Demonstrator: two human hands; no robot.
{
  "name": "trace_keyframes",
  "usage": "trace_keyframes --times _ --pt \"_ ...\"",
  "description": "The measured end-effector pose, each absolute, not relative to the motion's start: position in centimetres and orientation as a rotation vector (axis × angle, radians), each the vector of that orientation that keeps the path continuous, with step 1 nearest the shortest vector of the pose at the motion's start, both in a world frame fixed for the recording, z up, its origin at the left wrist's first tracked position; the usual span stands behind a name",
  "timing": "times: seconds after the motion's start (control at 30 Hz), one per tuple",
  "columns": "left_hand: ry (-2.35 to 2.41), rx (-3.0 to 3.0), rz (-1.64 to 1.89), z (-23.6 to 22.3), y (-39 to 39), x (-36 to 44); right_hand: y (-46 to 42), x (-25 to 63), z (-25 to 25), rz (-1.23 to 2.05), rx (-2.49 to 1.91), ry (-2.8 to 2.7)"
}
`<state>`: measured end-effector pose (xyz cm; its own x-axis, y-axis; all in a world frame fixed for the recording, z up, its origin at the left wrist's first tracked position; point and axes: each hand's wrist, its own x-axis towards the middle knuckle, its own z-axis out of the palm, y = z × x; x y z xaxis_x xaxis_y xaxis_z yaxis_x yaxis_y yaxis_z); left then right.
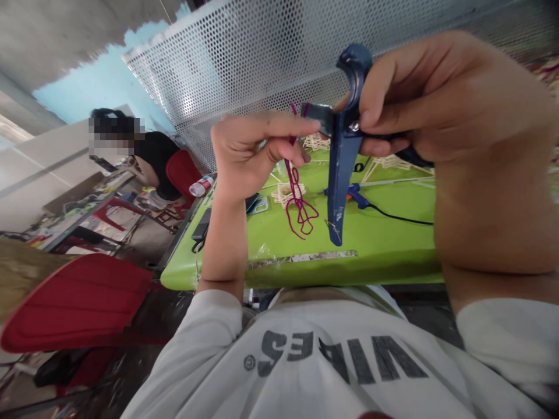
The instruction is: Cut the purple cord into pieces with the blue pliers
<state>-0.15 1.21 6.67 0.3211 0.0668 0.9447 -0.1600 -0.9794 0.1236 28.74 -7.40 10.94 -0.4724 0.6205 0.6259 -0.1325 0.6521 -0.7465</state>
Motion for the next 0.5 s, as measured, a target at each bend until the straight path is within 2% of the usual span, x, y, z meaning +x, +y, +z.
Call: trace_keyframes --times 0.4,0.5 --pt "-0.142 2.409 1.471 7.4 -1.9 0.0 -6.7 28.8 11.2 0.963 -0.360 -1.901" --pt "0.028 2.410 1.345 6.9 -1.7 0.2 -7.2 28.7 11.2 0.994 -0.366 -1.916"
